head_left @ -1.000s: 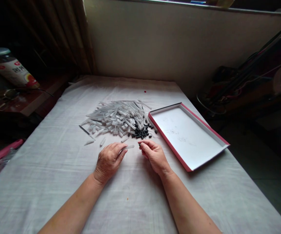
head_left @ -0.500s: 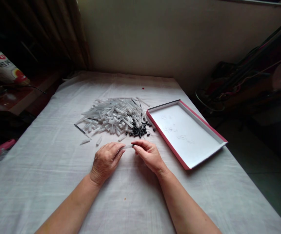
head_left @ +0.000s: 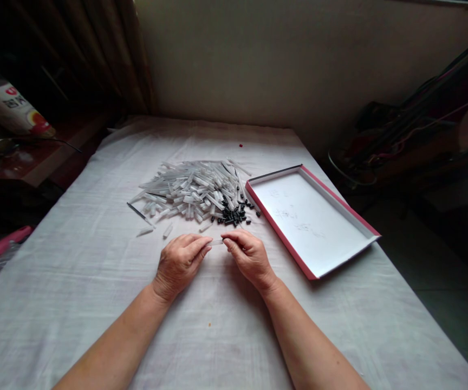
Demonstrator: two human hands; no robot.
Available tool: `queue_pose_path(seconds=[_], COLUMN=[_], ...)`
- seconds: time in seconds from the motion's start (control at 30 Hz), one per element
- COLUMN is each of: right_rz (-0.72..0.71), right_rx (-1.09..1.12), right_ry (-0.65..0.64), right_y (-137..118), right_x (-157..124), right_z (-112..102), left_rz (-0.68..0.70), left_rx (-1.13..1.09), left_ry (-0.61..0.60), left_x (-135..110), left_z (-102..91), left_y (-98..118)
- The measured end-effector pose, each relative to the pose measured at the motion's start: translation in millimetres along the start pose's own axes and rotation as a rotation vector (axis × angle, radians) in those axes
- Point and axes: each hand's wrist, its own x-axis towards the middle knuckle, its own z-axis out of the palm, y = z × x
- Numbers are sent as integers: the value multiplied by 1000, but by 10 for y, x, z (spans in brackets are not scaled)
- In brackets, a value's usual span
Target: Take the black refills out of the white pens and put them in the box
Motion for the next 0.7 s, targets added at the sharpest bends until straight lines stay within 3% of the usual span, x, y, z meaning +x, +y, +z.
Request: queue_pose_path(seconds=[0.33, 0.7], right_rz=[7, -68], right_rx=[-43, -353], right_ry=[-33, -62], right_y=[0, 4], right_x=[-20, -35], right_z=[21, 19], left_rz=[2, 53], left_rx=[-37, 24], left_ry=[9, 18], left_x=[11, 12], left_z=[-7, -9], left_y=[6, 26])
